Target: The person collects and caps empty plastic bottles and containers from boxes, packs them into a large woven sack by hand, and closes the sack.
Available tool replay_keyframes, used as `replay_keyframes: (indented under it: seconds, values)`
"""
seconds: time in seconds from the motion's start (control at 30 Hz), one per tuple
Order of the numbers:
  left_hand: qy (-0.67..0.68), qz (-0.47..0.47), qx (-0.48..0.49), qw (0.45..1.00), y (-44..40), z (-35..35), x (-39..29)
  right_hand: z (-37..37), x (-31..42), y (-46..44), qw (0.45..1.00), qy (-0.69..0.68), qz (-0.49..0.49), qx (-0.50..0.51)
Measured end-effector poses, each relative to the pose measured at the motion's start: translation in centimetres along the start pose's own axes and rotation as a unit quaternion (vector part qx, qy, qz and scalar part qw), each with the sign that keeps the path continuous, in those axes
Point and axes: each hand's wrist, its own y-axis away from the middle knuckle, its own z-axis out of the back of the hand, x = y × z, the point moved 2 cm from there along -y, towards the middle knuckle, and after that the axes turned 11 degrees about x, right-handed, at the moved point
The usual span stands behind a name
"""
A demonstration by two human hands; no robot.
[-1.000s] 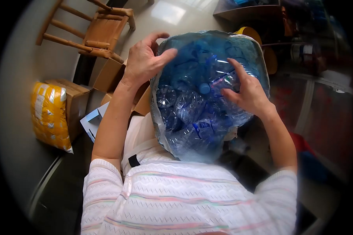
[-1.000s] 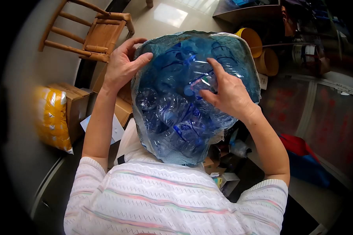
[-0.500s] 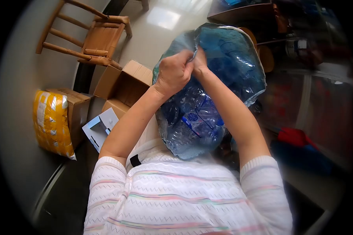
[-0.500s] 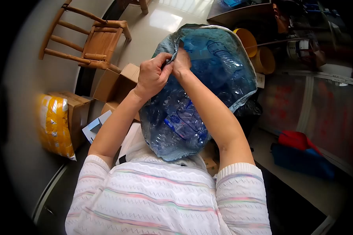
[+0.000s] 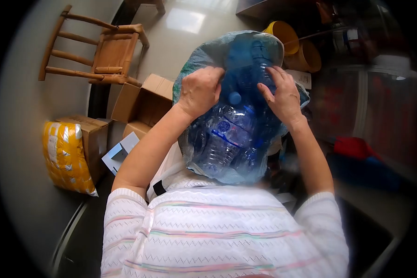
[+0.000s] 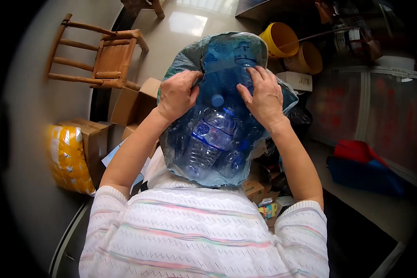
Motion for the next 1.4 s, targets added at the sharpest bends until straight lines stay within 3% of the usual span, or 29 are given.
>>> replay_keyframes:
  seconds: [0.23, 0.27, 0.33, 0.4, 0.47, 0.53, 0.6, 0.7, 0.73, 0.77, 0.8, 0.9, 0.93, 1.0, 1.07, 1.13, 1.23, 1.3, 1.33, 1.4]
  values:
    - [-0.007, 0.007, -0.023, 1.0, -1.5, -0.6, 0.4, -2.1, -0.1, 1.1, 0.995, -0.066, 0.038, -0.061]
    - [0.003, 0.006, -0.036, 0.999, -1.7, -0.6, 0.5, -0.8, -0.8, 1.9, 0.99, -0.124, -0.002, -0.061]
    - [0.028, 0.03, -0.039, 0.998, -1.6, -0.2, 0.9, 2.9, -1.8, 4.2, 0.981, -0.104, -0.065, -0.149]
    - [0.049, 0.066, -0.03, 0.996, -1.4, 0.3, 0.8, 2.3, -5.0, 7.0, 0.96, -0.141, -0.222, -0.096]
    - [0.064, 0.065, -0.042, 0.995, -1.5, 0.7, 0.5, 1.2, -5.4, 8.8, 0.94, -0.223, -0.256, -0.008]
    - [0.084, 0.075, -0.044, 0.993, -1.0, 1.2, 0.1, -0.8, -5.6, 10.3, 0.946, -0.167, -0.276, -0.012]
    - [0.04, 0.131, -0.014, 0.99, -0.1, 2.6, -0.7, -1.5, -6.3, 11.0, 0.938, -0.162, -0.295, 0.081]
    - [-0.044, 0.186, 0.066, 0.979, 2.7, 5.3, -0.6, -2.3, -7.2, 12.4, 0.916, -0.289, -0.273, 0.06]
    - [-0.053, 0.188, 0.109, 0.975, 4.0, 5.6, 0.3, -1.6, -6.4, 12.4, 0.835, -0.447, -0.31, 0.084]
    - [-0.063, 0.189, 0.152, 0.968, 4.7, 5.7, 0.7, -2.1, -6.3, 12.7, 0.779, -0.558, -0.277, 0.073]
    - [0.017, 0.196, 0.151, 0.969, 4.8, 5.7, 0.3, -2.6, -6.3, 12.8, 0.711, -0.659, -0.239, 0.06]
    - [0.277, 0.233, 0.157, 0.919, 4.9, 4.3, 1.3, -4.1, -3.8, 11.7, 0.61, -0.777, -0.157, 0.023]
    - [0.326, 0.243, 0.172, 0.897, 4.7, 4.2, 1.1, -5.1, -2.5, 10.7, 0.619, -0.771, -0.148, -0.007]
    - [0.421, 0.255, 0.205, 0.846, 4.2, 3.3, -0.2, -6.7, -1.3, 9.7, 0.696, -0.698, -0.166, 0.035]
    - [0.443, 0.241, 0.218, 0.835, 3.7, 2.1, -0.1, -8.3, -0.6, 8.7, 0.699, -0.697, -0.158, 0.018]
    - [0.443, 0.238, 0.231, 0.833, 2.9, 1.5, -0.7, -8.5, -0.3, 7.9, 0.768, -0.623, -0.149, -0.02]
    - [0.408, 0.219, 0.227, 0.857, 2.2, 0.3, -1.6, -8.7, 0.3, 7.1, 0.848, -0.497, -0.164, -0.085]
    - [0.22, 0.102, 0.127, 0.962, 2.1, -0.3, -2.5, -8.1, 1.1, 7.6, 0.831, -0.503, -0.194, -0.14]
    - [0.119, 0.041, 0.074, 0.989, 2.2, -0.9, -3.1, -8.0, 1.2, 7.6, 0.821, -0.506, -0.208, -0.166]
    - [0.055, 0.029, 0.033, 0.998, 1.9, -1.9, -4.0, -8.8, 0.9, 7.2, 0.802, -0.525, -0.201, -0.201]
